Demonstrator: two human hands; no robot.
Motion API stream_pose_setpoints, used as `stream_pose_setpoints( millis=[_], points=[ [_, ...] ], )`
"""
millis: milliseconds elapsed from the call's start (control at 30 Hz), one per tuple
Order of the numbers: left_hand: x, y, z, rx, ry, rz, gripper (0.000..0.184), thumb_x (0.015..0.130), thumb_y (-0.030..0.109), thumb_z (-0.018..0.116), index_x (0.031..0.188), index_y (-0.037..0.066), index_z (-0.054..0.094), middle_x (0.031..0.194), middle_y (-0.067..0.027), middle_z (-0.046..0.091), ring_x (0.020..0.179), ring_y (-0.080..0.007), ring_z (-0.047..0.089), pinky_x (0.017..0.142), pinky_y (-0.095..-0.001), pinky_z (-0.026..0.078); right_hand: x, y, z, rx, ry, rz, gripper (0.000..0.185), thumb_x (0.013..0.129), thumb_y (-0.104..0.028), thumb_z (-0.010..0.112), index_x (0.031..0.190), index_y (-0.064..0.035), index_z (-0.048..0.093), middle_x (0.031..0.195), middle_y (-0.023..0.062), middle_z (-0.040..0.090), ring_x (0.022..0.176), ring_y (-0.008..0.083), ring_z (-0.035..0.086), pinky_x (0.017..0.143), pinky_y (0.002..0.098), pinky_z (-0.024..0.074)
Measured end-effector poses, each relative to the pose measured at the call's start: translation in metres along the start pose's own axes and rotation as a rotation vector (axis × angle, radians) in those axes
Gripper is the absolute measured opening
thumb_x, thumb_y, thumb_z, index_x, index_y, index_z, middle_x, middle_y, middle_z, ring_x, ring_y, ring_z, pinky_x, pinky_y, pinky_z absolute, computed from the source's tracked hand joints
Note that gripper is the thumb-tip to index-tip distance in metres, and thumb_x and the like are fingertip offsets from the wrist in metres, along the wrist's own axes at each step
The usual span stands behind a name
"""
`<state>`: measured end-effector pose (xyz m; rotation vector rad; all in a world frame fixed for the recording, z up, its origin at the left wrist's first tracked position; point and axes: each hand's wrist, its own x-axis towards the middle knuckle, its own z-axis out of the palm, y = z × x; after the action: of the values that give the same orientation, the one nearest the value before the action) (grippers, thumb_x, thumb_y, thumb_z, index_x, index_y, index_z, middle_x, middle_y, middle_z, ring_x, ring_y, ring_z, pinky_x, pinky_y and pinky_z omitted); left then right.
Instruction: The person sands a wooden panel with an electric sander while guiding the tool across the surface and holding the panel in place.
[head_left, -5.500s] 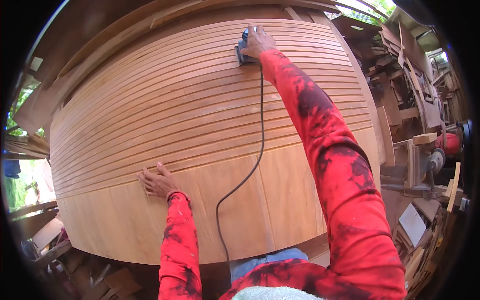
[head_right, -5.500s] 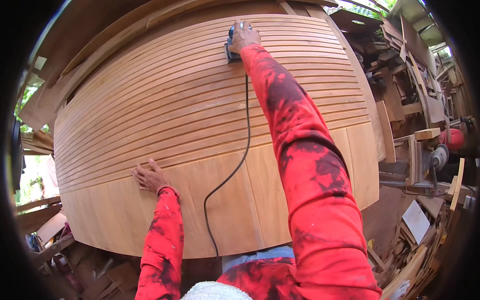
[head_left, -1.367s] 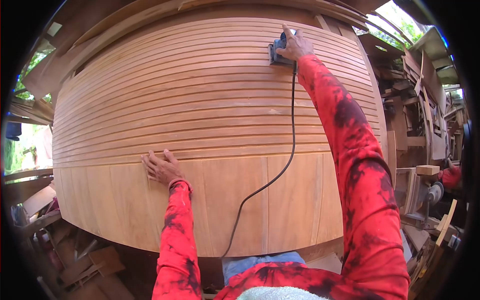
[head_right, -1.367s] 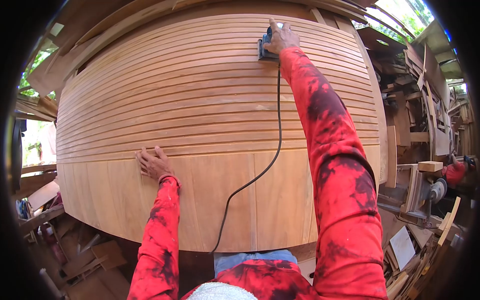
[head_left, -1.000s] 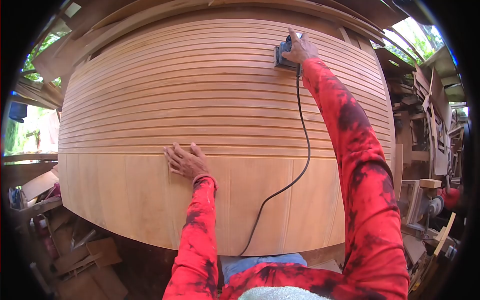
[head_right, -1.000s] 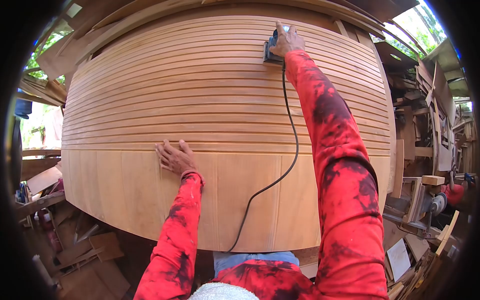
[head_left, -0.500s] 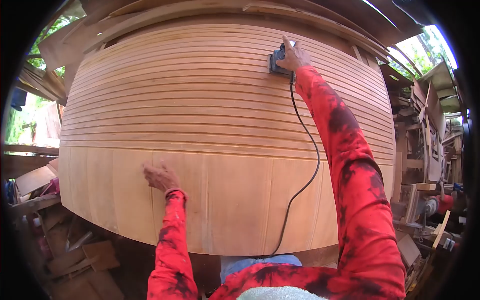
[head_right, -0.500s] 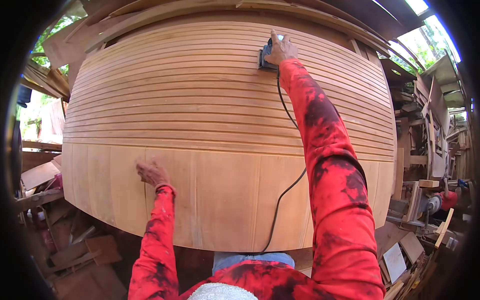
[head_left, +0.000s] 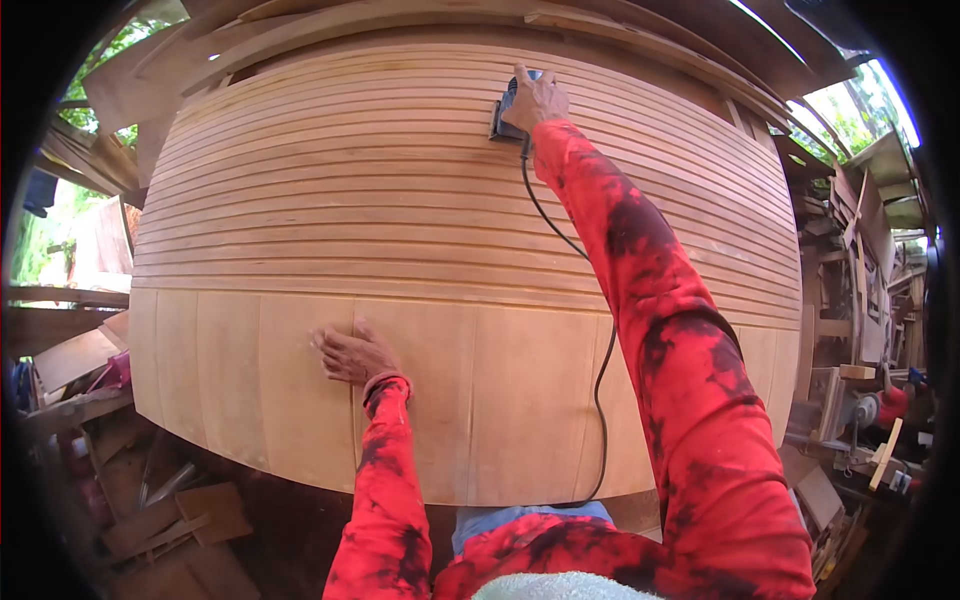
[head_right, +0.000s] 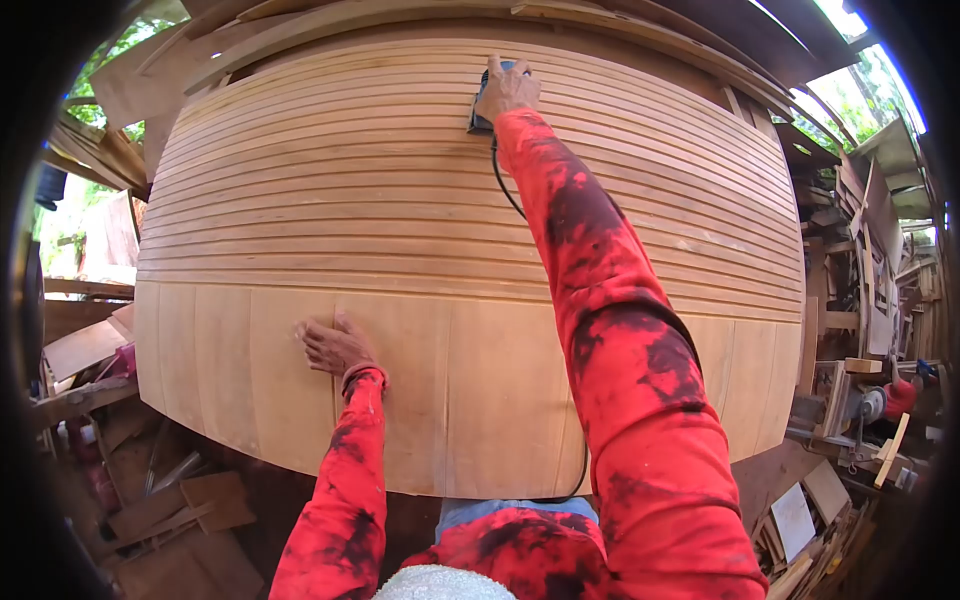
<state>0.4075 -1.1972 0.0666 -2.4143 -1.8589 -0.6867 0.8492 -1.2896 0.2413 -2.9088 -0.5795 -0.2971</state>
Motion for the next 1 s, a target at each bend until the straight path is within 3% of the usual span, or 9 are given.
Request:
stream_pose_setpoints(
  millis=[200,367,567,600,633,800,1000],
  points=[
    [0.000,0.002,-0.005,0.022,-0.059,-0.018,0.060,0.097,0.046,0.061,0.140,0.007,0.047,0.156,-0.0177,0.046,0.145,-0.0353,0.041,0.111,-0.0562,0.033,0.007,-0.058,0.014,0.035,0.028,-0.061,0.087,0.075,-0.033,0.081,0.153,-0.0267,0.043,0.133,0.0302,0.054,0.113,0.0461,0.066,0.089,0.0488,0.0567],
    [0.002,0.003,-0.005,-0.044,-0.015,0.020,0.060,0.098,0.047,0.060,0.140,0.007,0.047,0.158,-0.0176,0.044,0.146,-0.0353,0.040,0.113,-0.0558,0.031,0.017,-0.112,0.043,-0.003,0.138,-0.054,0.084,0.077,-0.037,0.080,0.153,-0.0252,0.045,0.132,0.0317,0.053,0.112,0.0488,0.065,0.089,0.0514,0.0551],
    [0.004,0.004,-0.007,-0.069,-0.052,0.002,0.059,0.098,0.047,0.059,0.140,0.007,0.047,0.157,-0.0177,0.043,0.146,-0.0349,0.038,0.114,-0.0555,0.029,0.014,-0.171,0.039,0.044,0.053,-0.016,0.078,0.086,-0.032,0.072,0.156,-0.0263,0.039,0.132,0.0328,0.052,0.108,0.0509,0.065,0.073,0.0542,0.0590],
    [0.004,0.003,-0.007,-0.044,-0.035,0.012,0.057,0.097,0.046,0.061,0.138,0.008,0.047,0.156,-0.0181,0.044,0.146,-0.0345,0.039,0.112,-0.0538,0.031,0.013,-0.179,0.038,0.032,0.039,-0.004,0.064,0.093,-0.031,0.065,0.152,-0.0270,0.043,0.135,0.0325,0.050,0.105,0.0496,0.063,0.062,0.0522,0.0559],
    [0.004,0.003,-0.007,-0.020,-0.017,0.022,0.055,0.096,0.044,0.063,0.136,0.009,0.048,0.156,-0.0186,0.045,0.145,-0.0341,0.040,0.111,-0.0522,0.032,0.012,-0.183,0.035,0.019,0.026,0.007,0.050,0.099,-0.029,0.058,0.148,-0.0277,0.047,0.137,0.0323,0.048,0.102,0.0482,0.062,0.050,0.0502,0.0529],
    [0.005,0.002,-0.007,-0.039,-0.010,0.029,0.056,0.097,0.046,0.062,0.137,0.008,0.048,0.156,-0.0183,0.045,0.146,-0.0343,0.040,0.111,-0.0541,0.032,0.017,-0.178,0.022,0.019,-0.018,0.047,0.048,0.100,-0.030,0.057,0.147,-0.0278,0.049,0.140,0.0301,0.049,0.105,0.0470,0.062,0.050,0.0496,0.0524],
    [0.005,0.003,-0.008,-0.049,-0.015,0.005,0.057,0.096,0.047,0.062,0.135,0.008,0.049,0.153,-0.0175,0.048,0.143,-0.0349,0.043,0.111,-0.0554,0.032,0.035,-0.122,0.013,0.033,-0.091,0.108,0.056,0.097,-0.033,0.062,0.151,-0.0309,0.046,0.147,0.0293,0.048,0.113,0.0480,0.063,0.054,0.0508,0.0558]
  ],
)
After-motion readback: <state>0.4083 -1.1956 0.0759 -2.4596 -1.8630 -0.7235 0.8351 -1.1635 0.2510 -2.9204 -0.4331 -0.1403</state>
